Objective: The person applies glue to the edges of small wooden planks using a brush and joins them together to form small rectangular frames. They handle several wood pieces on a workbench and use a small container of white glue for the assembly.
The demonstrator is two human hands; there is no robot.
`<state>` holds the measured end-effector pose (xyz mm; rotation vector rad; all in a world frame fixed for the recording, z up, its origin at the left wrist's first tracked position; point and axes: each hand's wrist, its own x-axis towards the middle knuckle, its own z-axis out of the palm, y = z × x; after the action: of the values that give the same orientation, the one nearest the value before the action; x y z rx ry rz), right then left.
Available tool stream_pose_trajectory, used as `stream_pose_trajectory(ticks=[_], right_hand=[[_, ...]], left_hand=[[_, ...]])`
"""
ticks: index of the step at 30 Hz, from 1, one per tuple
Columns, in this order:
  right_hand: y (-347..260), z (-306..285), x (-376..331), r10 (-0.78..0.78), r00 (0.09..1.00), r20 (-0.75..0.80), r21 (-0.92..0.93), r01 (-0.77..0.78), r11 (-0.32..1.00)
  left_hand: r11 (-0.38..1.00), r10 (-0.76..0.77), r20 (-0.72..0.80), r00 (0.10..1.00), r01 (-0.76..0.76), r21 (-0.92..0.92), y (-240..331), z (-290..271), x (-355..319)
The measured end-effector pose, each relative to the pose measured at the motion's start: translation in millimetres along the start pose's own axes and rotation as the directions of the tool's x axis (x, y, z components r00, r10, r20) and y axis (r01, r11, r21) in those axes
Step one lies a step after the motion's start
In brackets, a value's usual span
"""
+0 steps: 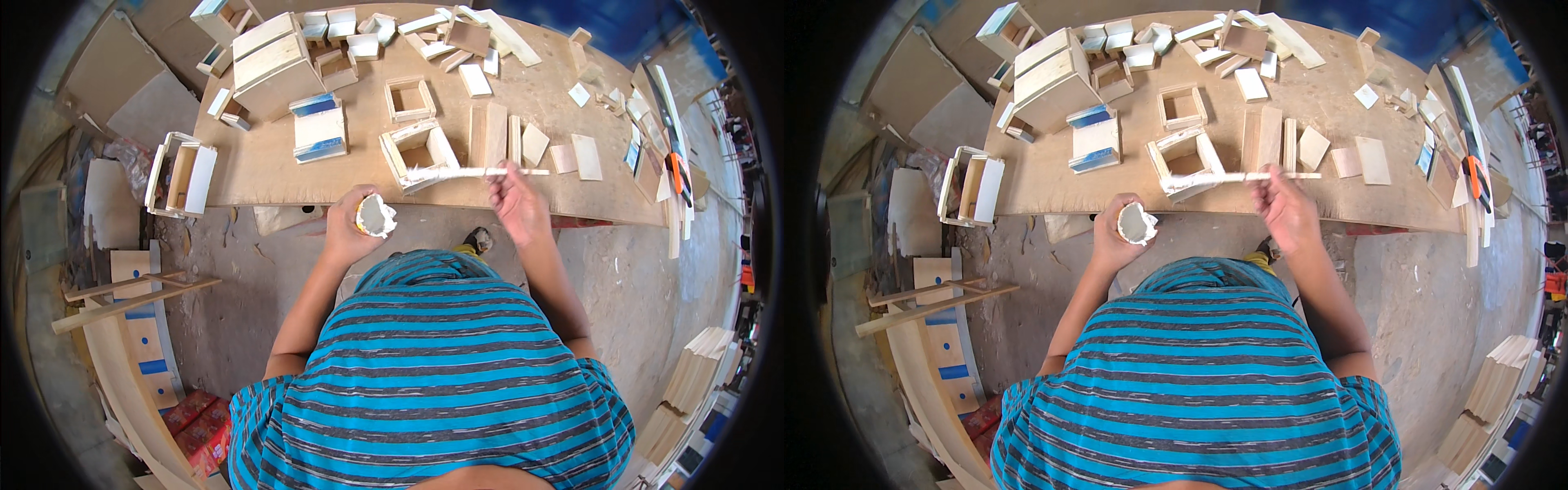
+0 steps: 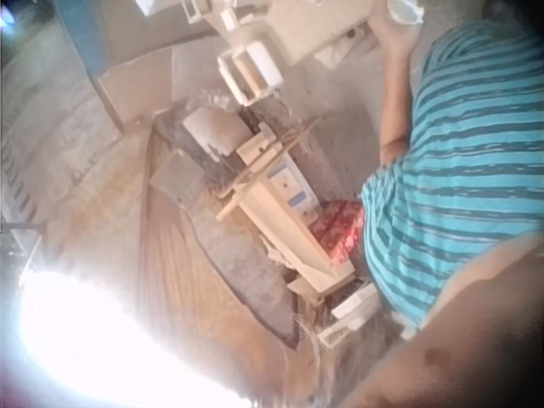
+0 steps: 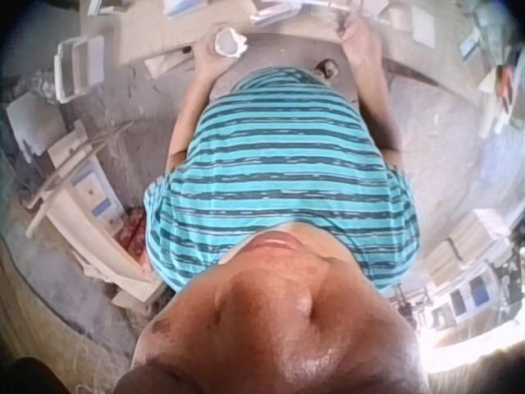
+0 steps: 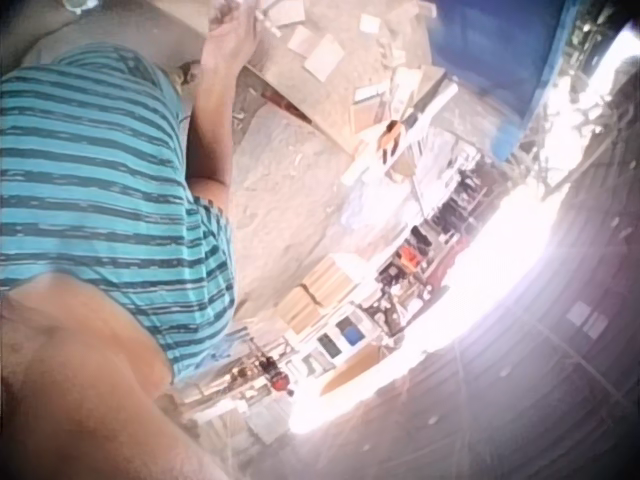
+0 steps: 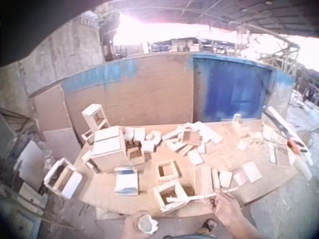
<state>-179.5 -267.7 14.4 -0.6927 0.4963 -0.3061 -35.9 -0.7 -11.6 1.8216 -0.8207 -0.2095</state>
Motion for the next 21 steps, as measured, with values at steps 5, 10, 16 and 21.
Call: stream_pose_trajectory(ticks=[5, 10, 16, 21], right_hand=[[-15, -14, 17, -0.214, 0.968, -0.131, -0.13, 0.197, 0.972], [-6, -22, 21, -0.215, 0.966, -0.147, -0.119, 0.198, 0.973], [10, -32, 19, -0.214, 0.973, -0.083, -0.11, 0.205, 0.973], [24, -43, 13, -0.231, 0.972, -0.041, -0.112, 0.225, 0.968]], left_hand=[[0.999, 0.025, 0.002, 1.0, -0.025, -0.04, -1, -1, 3], [0.991, 0.068, -0.013, 0.998, -0.069, -0.113, 7, 3, 13], [0.983, 0.108, 0.032, 0.994, -0.102, -0.155, 4, 7, 19], [0.98, 0.094, 0.038, 0.995, -0.086, -0.179, 5, 8, 20]])
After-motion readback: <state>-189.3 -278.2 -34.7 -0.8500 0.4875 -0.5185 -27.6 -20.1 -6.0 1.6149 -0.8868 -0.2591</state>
